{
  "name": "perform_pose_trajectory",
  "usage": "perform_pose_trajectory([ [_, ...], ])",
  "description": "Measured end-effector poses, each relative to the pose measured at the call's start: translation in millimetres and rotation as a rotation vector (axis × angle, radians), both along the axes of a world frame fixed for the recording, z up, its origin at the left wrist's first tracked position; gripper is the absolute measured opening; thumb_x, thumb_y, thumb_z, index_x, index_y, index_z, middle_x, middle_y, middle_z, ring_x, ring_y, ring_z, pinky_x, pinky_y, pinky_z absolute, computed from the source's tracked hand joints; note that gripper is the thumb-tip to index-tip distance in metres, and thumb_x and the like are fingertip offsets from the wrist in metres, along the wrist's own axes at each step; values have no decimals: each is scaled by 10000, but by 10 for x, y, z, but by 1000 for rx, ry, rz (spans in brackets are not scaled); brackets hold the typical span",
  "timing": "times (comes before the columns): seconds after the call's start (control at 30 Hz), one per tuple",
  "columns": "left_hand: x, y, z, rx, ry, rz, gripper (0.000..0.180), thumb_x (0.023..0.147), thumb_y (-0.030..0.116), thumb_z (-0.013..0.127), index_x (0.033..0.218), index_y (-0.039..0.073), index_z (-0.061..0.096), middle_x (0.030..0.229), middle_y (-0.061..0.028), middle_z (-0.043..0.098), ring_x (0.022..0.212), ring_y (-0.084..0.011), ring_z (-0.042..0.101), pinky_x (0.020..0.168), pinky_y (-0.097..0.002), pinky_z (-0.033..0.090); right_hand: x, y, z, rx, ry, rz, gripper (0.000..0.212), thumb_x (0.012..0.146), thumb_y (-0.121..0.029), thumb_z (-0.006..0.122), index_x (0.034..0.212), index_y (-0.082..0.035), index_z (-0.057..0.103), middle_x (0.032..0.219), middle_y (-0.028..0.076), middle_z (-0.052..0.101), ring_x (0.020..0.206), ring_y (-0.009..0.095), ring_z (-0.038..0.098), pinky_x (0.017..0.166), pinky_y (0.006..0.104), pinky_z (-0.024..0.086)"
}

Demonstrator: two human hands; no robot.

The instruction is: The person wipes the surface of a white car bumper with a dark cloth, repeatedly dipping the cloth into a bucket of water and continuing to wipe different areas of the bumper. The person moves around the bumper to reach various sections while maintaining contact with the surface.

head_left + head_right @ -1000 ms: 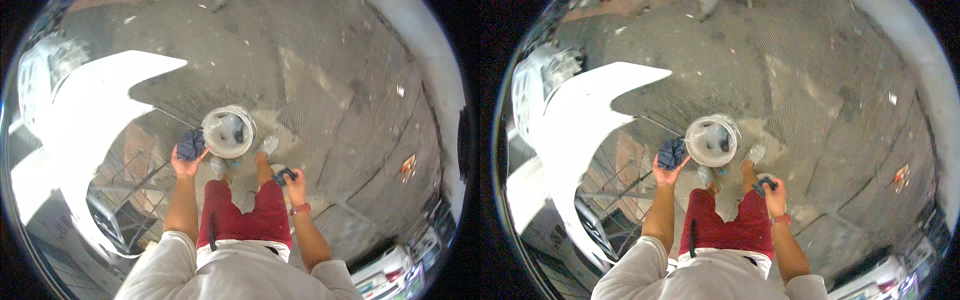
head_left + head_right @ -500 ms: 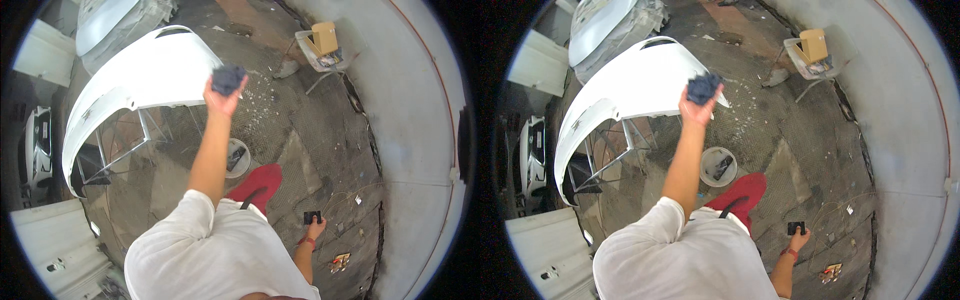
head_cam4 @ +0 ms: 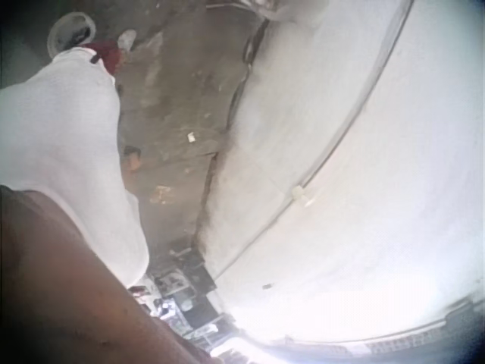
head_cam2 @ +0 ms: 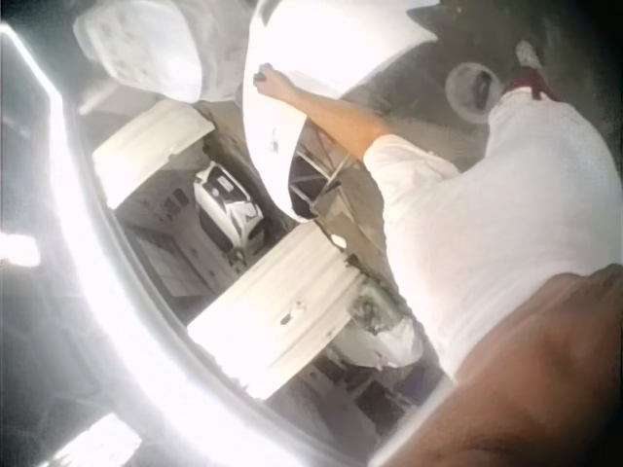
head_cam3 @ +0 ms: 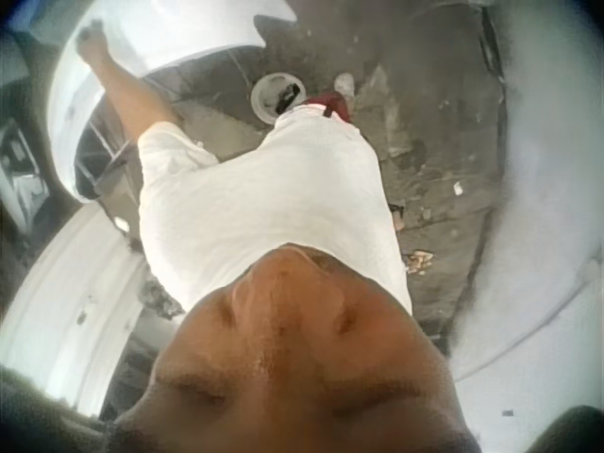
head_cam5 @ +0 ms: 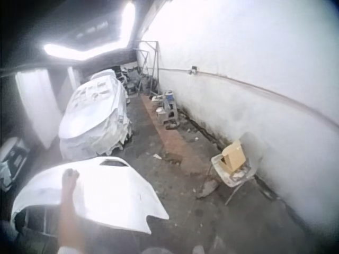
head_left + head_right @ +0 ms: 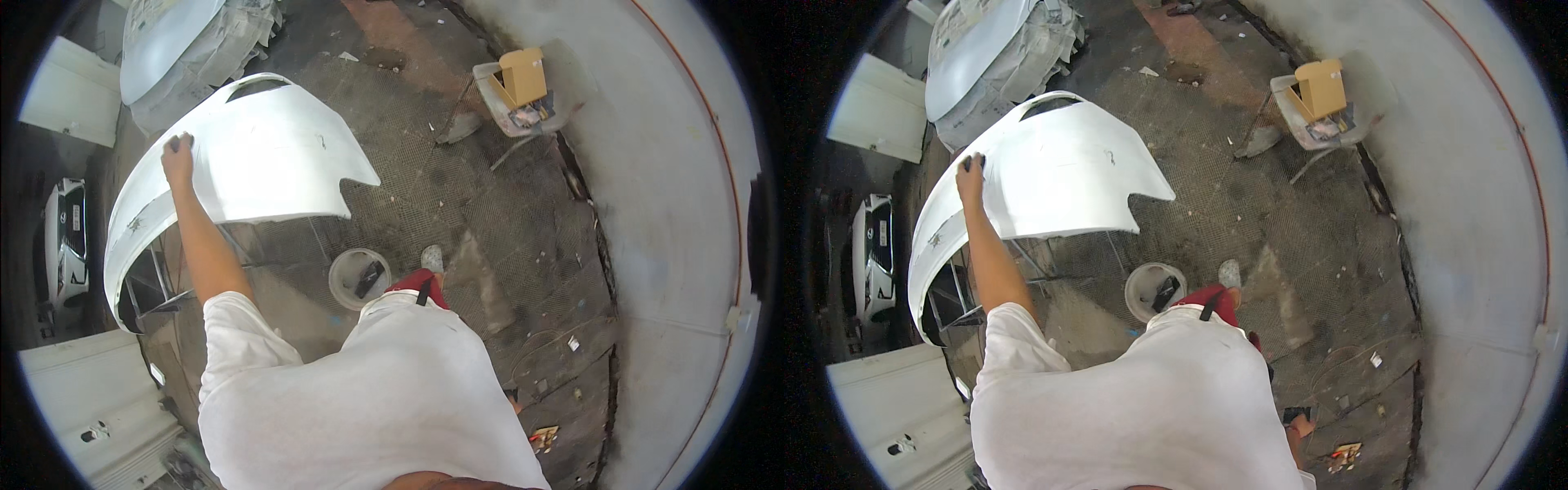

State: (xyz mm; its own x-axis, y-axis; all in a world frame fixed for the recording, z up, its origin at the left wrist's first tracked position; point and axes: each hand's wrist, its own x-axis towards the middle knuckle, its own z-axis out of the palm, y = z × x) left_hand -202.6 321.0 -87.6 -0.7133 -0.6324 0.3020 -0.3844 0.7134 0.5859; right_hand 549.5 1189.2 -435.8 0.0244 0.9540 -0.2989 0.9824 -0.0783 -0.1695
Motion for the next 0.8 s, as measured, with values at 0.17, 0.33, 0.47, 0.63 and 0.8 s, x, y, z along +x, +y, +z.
perform_pose_trajectory([
  [0.17, 128, 535, -720, -427, -515, 160, 813, 982, 654, 612, 1630, 174, 500, 1718, -197, 409, 1617, -464, 279, 1251, -748, 206, -827, 421, 77, 151, 73, 119, 524, 857, -237, 814, 1258, 71, 676, 1099, 251, 767, 1009, 347, 741, 958, 482, 553],
  [0.33, -44, 735, -668, -487, -450, 171, 738, 1023, 611, 580, 1618, 179, 516, 1705, -219, 420, 1600, -477, 305, 1271, -723, 183, -2662, 1174, 351, -13, 374, 232, 531, 873, -208, 818, 1284, 80, 645, 1204, 255, 729, 1084, 356, 723, 964, 461, 555],
  [0.47, -121, 833, -706, -498, -408, 216, 705, 1028, 581, 586, 1596, 165, 546, 1678, -220, 453, 1578, -474, 342, 1272, -694, 213, -4093, 1596, 469, 18, 380, 393, 544, 890, -212, 823, 1323, 62, 640, 1272, 254, 716, 1129, 355, 721, 1003, 460, 548],
  [0.63, -456, 1122, -833, -496, -433, 237, 679, 1027, 544, 605, 1574, 144, 559, 1661, -225, 466, 1567, -451, 358, 1288, -652, 201, -5833, 1985, 414, -27, 350, 468, 592, 917, -241, 836, 1389, 42, 617, 1359, 217, 691, 1169, 334, 711, 1021, 438, 546],
  [0.8, -1041, 1356, -898, -516, -500, 278, 631, 1028, 503, 638, 1533, 129, 580, 1639, -213, 482, 1548, -430, 382, 1272, -634, 244, -7704, 1776, 346, -148, 462, 467, 567, 952, -240, 814, 1406, 31, 608, 1368, 210, 686, 1208, 328, 687, 1046, 426, 530],
])
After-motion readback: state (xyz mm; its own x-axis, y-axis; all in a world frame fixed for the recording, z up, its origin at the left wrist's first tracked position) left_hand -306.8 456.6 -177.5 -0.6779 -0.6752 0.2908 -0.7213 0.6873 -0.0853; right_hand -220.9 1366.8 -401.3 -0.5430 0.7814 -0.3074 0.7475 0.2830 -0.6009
